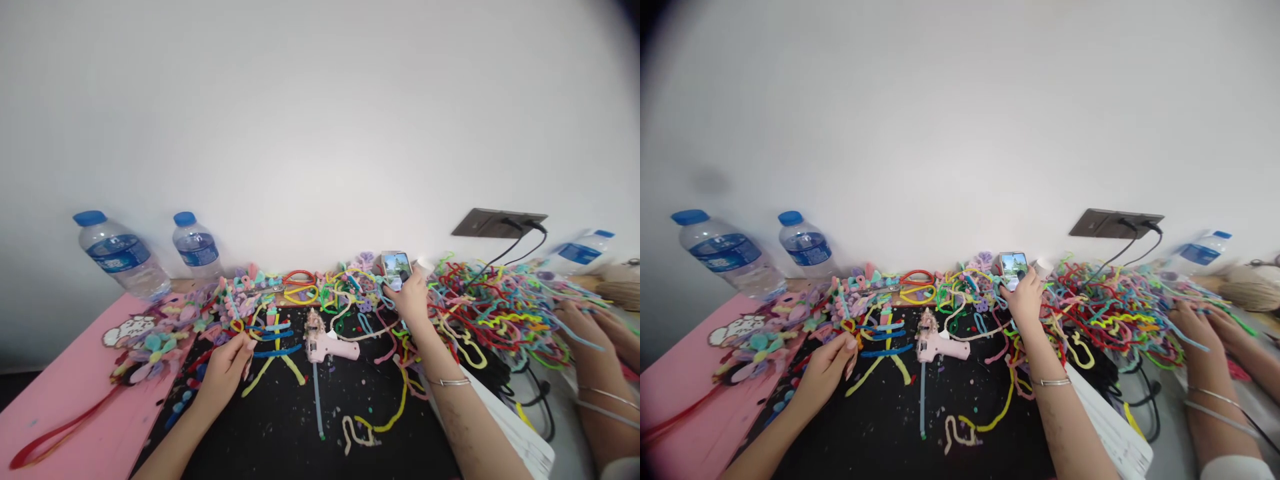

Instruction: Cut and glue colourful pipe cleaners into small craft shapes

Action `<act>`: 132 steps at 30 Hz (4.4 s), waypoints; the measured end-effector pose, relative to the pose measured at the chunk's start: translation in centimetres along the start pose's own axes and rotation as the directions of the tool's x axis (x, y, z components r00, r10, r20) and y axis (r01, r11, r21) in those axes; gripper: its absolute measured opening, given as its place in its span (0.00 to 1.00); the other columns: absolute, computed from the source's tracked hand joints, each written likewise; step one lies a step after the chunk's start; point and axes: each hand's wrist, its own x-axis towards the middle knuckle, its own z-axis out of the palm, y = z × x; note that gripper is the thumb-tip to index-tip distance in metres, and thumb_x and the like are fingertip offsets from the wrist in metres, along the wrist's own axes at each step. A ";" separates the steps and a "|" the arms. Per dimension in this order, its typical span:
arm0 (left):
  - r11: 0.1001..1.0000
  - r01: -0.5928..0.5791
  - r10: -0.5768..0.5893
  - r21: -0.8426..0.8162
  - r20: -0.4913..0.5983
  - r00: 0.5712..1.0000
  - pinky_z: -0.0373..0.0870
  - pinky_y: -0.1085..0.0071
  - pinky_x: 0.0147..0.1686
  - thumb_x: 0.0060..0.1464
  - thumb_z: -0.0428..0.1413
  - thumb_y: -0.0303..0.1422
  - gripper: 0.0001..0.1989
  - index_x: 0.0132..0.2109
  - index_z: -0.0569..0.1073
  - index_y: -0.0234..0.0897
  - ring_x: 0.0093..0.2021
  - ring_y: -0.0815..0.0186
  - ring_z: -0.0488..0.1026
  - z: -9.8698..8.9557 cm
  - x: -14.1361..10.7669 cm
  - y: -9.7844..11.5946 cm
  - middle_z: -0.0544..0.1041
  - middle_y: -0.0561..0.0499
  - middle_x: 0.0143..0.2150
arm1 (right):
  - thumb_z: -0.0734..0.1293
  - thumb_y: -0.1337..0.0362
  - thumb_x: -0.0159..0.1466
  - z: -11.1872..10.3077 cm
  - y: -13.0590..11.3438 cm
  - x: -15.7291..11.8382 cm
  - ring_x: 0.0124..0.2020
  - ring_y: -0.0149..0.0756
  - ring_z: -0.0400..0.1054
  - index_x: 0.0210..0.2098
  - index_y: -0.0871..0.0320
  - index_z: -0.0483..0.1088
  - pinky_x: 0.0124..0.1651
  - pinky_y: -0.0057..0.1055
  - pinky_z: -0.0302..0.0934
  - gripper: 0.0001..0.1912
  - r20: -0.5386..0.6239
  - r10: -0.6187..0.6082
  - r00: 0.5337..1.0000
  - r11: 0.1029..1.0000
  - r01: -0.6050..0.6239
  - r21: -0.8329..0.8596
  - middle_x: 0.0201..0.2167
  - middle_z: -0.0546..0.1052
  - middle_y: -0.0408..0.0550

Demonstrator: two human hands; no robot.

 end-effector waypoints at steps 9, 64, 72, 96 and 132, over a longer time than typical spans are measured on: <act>0.988 0.013 -0.021 0.157 0.053 0.998 0.56 0.74 0.21 0.61 0.43 0.42 0.20 0.22 0.57 0.40 0.17 0.69 0.60 -1.0 0.4 0.9 0.58 0.59 0.15 | 0.61 0.57 0.59 -6.7 -1.9 -1.5 0.50 0.54 0.66 0.54 0.65 0.62 0.50 0.47 0.61 0.26 0.059 -0.033 0.998 0.962 0.016 0.274 0.48 0.71 0.64; 0.969 0.192 -0.204 -0.156 -0.062 0.977 0.76 0.71 0.33 0.50 0.58 0.39 0.10 0.36 0.79 0.39 0.31 0.62 0.78 -0.4 -6.0 4.7 0.81 0.51 0.29 | 0.65 0.57 0.57 -10.2 -1.2 -3.5 0.35 0.42 0.72 0.39 0.58 0.67 0.40 0.38 0.66 0.14 0.264 0.039 0.964 0.722 -0.210 0.659 0.36 0.76 0.54; 0.979 0.181 -0.191 -0.097 -0.101 0.976 0.76 0.65 0.45 0.49 0.59 0.43 0.16 0.41 0.79 0.39 0.43 0.56 0.78 -0.9 -4.4 5.1 0.82 0.47 0.40 | 0.69 0.55 0.51 -3.6 -3.6 4.4 0.52 0.66 0.64 0.50 0.72 0.63 0.51 0.61 0.53 0.33 0.289 0.311 0.906 0.950 -0.288 -0.118 0.47 0.71 0.74; 0.982 0.120 -0.108 -0.144 0.089 0.990 0.75 0.71 0.39 0.55 0.55 0.40 0.13 0.40 0.78 0.38 0.36 0.62 0.79 1.3 -2.5 5.1 0.82 0.50 0.34 | 0.66 0.43 0.48 -10.6 2.9 6.7 0.30 0.54 0.72 0.25 0.64 0.73 0.29 0.39 0.64 0.27 0.376 0.222 0.900 0.964 -0.145 -0.222 0.23 0.75 0.61; 0.948 0.249 -0.279 -0.197 -0.139 0.950 0.77 0.64 0.41 0.50 0.57 0.48 0.19 0.40 0.77 0.38 0.35 0.58 0.79 -1.1 -3.0 1.3 0.81 0.49 0.33 | 0.54 0.56 0.67 -8.4 6.9 -5.6 0.64 0.54 0.53 0.63 0.59 0.47 0.62 0.60 0.41 0.27 0.304 -0.388 0.870 0.914 0.405 0.006 0.55 0.71 0.58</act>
